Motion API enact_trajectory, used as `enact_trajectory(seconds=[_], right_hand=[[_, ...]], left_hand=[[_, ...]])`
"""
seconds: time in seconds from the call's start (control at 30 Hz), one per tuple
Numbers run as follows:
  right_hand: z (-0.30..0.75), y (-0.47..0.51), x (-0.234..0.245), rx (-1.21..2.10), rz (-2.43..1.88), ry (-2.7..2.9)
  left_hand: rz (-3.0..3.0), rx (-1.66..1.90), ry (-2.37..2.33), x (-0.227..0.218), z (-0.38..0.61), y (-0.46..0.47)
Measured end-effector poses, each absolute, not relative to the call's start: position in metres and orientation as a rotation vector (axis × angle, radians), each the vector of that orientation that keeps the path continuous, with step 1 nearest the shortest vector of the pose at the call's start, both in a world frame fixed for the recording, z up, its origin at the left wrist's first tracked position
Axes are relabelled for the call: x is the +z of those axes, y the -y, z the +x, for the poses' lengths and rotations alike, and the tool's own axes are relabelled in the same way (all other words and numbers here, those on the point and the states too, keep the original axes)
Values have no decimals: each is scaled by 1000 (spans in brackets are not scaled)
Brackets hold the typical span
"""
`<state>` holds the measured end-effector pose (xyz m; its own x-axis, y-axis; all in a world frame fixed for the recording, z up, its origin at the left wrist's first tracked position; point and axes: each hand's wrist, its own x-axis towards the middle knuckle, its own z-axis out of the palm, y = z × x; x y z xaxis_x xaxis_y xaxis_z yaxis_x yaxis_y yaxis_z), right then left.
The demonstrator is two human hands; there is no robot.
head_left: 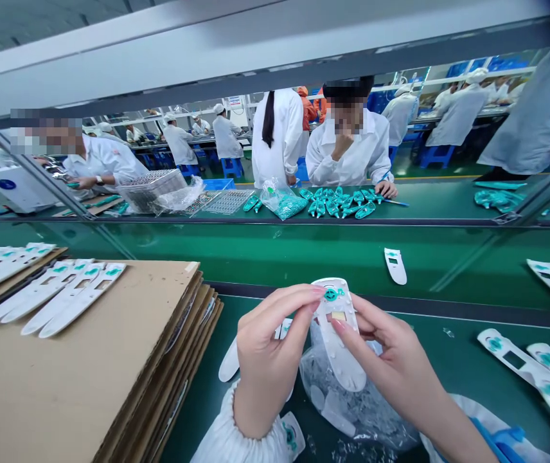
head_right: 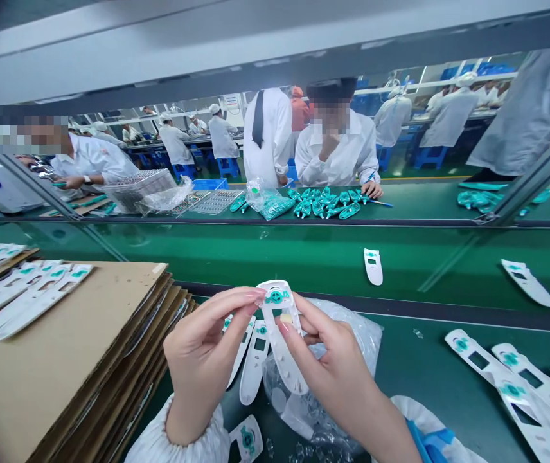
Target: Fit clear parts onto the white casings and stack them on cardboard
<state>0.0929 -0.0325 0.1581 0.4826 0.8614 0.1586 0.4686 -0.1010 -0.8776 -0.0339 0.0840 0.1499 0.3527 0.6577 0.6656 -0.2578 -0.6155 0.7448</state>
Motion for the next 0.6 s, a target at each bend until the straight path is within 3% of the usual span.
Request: enact_trajectory(seconds=[0.23,0.6], right_hand=[[90,34,157,470,-1766,1185],[87,37,158,508,-1730,1271]], left_hand=[[1981,1539,-358,150,-31,-82],[2020,1480,-411,148,-25,-80]])
